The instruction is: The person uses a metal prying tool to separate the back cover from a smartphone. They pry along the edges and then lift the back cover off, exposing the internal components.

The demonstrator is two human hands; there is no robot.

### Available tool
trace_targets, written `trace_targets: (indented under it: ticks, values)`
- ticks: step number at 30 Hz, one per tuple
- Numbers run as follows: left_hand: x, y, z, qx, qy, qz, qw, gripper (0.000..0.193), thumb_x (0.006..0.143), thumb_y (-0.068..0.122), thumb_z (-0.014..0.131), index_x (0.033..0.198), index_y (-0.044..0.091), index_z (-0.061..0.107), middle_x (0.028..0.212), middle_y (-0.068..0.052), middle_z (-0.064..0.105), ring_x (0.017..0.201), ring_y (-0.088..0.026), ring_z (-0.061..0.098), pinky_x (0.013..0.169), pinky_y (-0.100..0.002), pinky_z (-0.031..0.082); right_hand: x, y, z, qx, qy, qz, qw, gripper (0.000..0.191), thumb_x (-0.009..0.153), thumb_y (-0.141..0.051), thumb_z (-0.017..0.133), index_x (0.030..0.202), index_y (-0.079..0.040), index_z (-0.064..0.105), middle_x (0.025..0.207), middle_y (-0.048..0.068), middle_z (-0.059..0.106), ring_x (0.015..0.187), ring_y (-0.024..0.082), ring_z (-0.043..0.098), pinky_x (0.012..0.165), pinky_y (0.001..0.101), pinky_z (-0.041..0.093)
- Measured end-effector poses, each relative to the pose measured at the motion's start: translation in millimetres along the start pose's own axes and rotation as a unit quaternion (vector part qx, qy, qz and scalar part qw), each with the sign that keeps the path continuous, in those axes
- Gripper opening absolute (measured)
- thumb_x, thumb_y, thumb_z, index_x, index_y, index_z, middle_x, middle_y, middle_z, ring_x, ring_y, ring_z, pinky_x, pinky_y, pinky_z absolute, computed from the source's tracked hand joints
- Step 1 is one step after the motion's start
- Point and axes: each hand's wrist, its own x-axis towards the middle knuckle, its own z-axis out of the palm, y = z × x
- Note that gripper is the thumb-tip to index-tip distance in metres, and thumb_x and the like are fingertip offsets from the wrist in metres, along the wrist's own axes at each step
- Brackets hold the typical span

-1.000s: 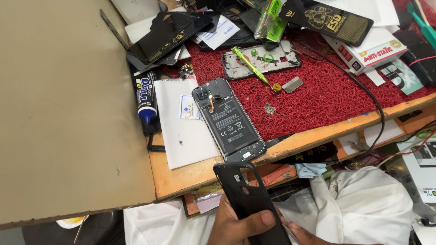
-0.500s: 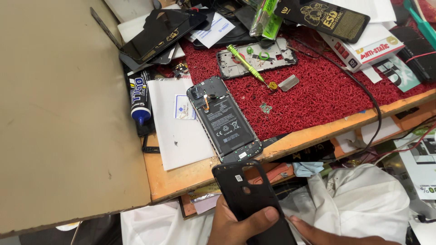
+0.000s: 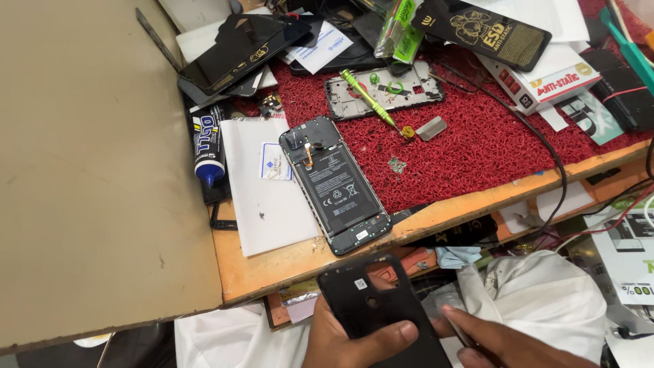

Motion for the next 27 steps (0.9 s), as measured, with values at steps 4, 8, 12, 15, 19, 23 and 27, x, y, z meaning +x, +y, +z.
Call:
trace_targets:
  ticks: [4,8,12,15,19,23,27]
  values:
    - [2,-6,-6,0.022,-0.017,0.036,0.999,0.027,0.072,0.011,0.085,0.084,-0.001,0.065,0.133,-0.023,0.071,0.131,-0.023,0.065,0.115,-0.039,0.045,-11,61,29,0.257,-0.050,0.231,0.937,0.054,0.097,-0.017,0.058,0.151,-0.009,0.054,0.127,0.014,0.074,0.112,0.017,0.077,0.098,0.0279,0.060]
    - [2,-27,-21,-0.006,-0.027,0.015,1.000,0.027,0.072,0.012,0.088,0.079,-0.001,0.066,0.108,-0.022,0.073,0.104,-0.021,0.070,0.096,-0.035,0.051,-2,99,48,0.369,-0.063,0.432,0.820,0.050,0.098,-0.022,0.058,0.146,-0.007,0.058,0.124,0.016,0.077,0.108,0.016,0.078,0.095,0.0266,0.060]
    - [3,-43,-32,-0.062,-0.059,-0.003,0.996,0.030,0.075,0.013,0.089,0.078,0.000,0.063,0.080,-0.017,0.071,0.075,-0.020,0.068,0.077,-0.033,0.054,-2,95,70,0.181,-0.053,0.368,0.911,0.050,0.097,-0.022,0.060,0.145,-0.009,0.059,0.123,0.015,0.077,0.107,0.016,0.078,0.094,0.0267,0.060]
    - [2,-46,-35,-0.083,-0.071,-0.004,0.994,0.029,0.075,0.014,0.087,0.076,0.002,0.061,0.076,-0.016,0.071,0.071,-0.019,0.068,0.075,-0.032,0.055,-6,87,78,0.100,-0.048,0.344,0.933,0.049,0.096,-0.022,0.061,0.144,-0.010,0.060,0.123,0.014,0.077,0.106,0.015,0.078,0.094,0.0268,0.060]
    - [3,-45,-32,-0.069,-0.090,0.018,0.993,0.028,0.079,0.013,0.087,0.078,0.000,0.062,0.079,-0.017,0.071,0.074,-0.019,0.067,0.076,-0.031,0.053,-8,87,76,0.065,-0.044,0.331,0.940,0.049,0.096,-0.022,0.063,0.143,-0.011,0.060,0.122,0.012,0.078,0.105,0.014,0.077,0.093,0.0269,0.060]
    - [0,-42,-30,-0.078,-0.066,-0.039,0.994,0.032,0.076,0.017,0.090,0.078,0.003,0.062,0.078,-0.013,0.069,0.071,-0.017,0.065,0.068,-0.031,0.050,-14,93,78,0.043,-0.038,0.325,0.944,0.048,0.095,-0.022,0.065,0.142,-0.013,0.061,0.121,0.011,0.078,0.104,0.014,0.077,0.092,0.0269,0.060]
    - [-2,-38,-34,-0.023,-0.060,-0.032,0.997,0.034,0.077,0.023,0.092,0.081,-0.002,0.068,0.082,-0.010,0.068,0.077,-0.016,0.065,0.069,-0.031,0.049,-21,100,85,0.030,-0.029,0.319,0.947,0.048,0.094,-0.023,0.067,0.141,-0.014,0.062,0.120,0.009,0.078,0.103,0.013,0.077,0.091,0.0270,0.060]
